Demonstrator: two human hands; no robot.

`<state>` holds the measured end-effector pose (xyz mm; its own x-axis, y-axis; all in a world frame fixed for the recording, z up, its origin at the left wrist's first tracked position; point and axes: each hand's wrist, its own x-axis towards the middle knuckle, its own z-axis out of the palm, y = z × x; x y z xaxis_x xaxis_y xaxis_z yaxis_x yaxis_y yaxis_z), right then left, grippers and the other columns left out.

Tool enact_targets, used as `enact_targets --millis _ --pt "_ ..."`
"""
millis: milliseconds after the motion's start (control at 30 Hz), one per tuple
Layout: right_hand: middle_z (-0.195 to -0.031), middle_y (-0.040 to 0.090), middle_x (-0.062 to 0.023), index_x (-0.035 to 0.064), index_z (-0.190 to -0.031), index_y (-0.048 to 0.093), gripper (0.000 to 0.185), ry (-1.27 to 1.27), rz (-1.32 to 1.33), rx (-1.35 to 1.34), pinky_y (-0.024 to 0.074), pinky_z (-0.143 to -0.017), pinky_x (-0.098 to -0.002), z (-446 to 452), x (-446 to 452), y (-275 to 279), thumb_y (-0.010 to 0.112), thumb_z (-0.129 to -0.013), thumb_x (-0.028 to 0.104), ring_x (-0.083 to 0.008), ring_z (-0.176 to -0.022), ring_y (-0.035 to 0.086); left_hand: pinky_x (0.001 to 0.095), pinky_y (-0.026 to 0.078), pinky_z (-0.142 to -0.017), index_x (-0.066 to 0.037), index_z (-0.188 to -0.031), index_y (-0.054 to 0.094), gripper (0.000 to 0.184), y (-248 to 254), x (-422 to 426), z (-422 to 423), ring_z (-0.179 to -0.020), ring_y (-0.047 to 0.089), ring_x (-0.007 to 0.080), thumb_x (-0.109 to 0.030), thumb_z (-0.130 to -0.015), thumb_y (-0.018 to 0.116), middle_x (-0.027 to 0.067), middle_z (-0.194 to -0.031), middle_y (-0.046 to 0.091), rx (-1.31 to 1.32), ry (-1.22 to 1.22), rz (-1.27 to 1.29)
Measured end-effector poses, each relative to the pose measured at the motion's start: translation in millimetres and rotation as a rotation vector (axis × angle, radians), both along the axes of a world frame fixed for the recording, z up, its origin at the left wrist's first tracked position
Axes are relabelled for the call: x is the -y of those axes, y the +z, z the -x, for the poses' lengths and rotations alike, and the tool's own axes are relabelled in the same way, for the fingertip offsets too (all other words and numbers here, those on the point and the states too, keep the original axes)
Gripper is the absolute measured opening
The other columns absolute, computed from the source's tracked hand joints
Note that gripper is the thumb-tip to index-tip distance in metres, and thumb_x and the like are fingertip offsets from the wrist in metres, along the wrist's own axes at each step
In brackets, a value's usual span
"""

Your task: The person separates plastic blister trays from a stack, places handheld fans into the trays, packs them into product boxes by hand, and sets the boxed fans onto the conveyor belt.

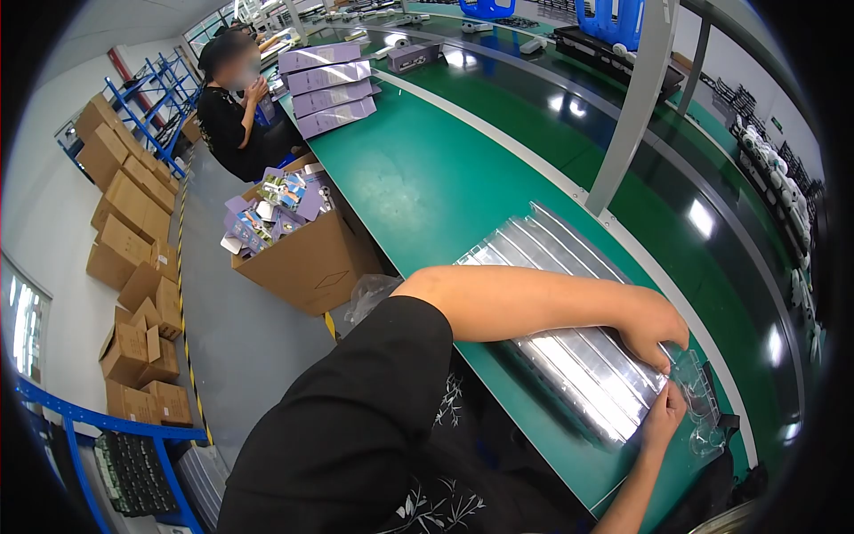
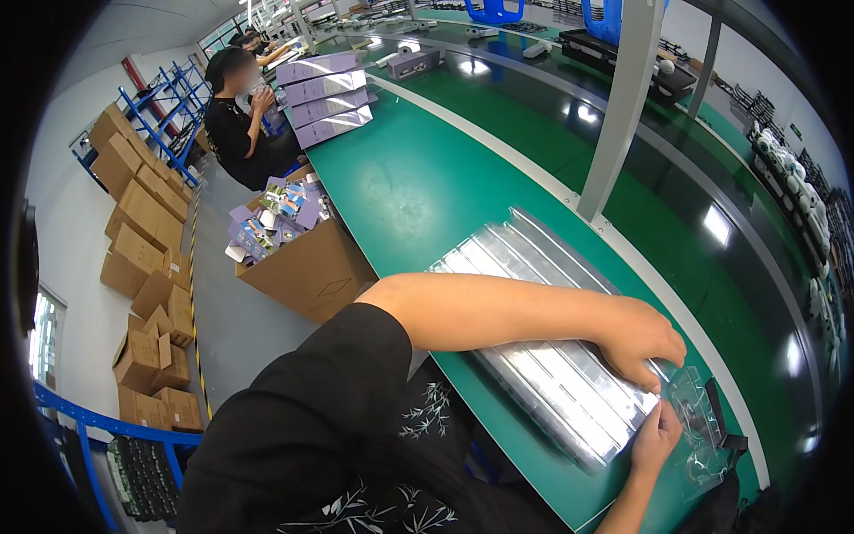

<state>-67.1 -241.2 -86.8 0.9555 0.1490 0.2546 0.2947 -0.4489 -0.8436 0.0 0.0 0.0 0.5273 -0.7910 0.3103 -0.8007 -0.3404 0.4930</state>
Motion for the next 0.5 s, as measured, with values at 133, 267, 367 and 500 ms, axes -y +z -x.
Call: enact_targets --millis 133,267,367,500 --pt "-0.079 0.065 -0.0059 -0.0079 -0.097 0.067 0.026 0.002 -0.003 -0.006 0.0438 -0.068 -0.0259 -1.4 0.9 -0.1 0.052 -0.098 0.014 -0.0104 -0.074 0.056 0.0415 0.048 -0.094 -0.003 -0.119 0.064 0.057 1.3 -0.7 -0.2 -0.112 0.06 0.0324 -0.046 -0.082 0.067 0.0128 -0.121 0.064 -0.001 0.004 -0.002" --pt "-0.08 0.066 -0.0064 -0.0079 -0.097 0.067 0.026 0.005 0.017 -0.017 0.0442 -0.069 -0.0261 -1.6 3.8 -0.7 0.053 -0.098 0.014 -0.0108 -0.074 0.057 0.0436 0.048 -0.094 -0.003 -0.119 0.062 0.054 5.2 -1.1 1.9 -0.113 0.059 0.0331 -0.042 -0.083 0.065 0.0113 -0.128 0.06 -0.009 -0.01 -0.035" --pt "-0.08 0.066 -0.0064 -0.0078 -0.097 0.067 0.026 0.002 0.026 -0.024 0.0443 -0.069 -0.0263 -1.3 3.4 0.6 0.053 -0.098 0.014 -0.0109 -0.074 0.057 0.0423 0.048 -0.094 -0.003 -0.12 0.063 0.057 5.4 -1.0 2.1 -0.113 0.059 0.0324 -0.045 -0.082 0.066 0.0121 -0.124 0.062 -0.008 -0.005 -0.018" --pt "-0.079 0.066 -0.0061 -0.0077 -0.097 0.067 0.025 -0.008 0.019 -0.024 0.0442 -0.069 -0.0263 0.4 0.6 2.4 0.053 -0.097 0.014 -0.0109 -0.074 0.057 0.0418 0.047 -0.095 -0.003 -0.12 0.063 0.058 3.6 0.0 0.7 -0.114 0.059 0.032 -0.047 -0.082 0.066 0.0124 -0.123 0.063 -0.01 -0.009 -0.009"
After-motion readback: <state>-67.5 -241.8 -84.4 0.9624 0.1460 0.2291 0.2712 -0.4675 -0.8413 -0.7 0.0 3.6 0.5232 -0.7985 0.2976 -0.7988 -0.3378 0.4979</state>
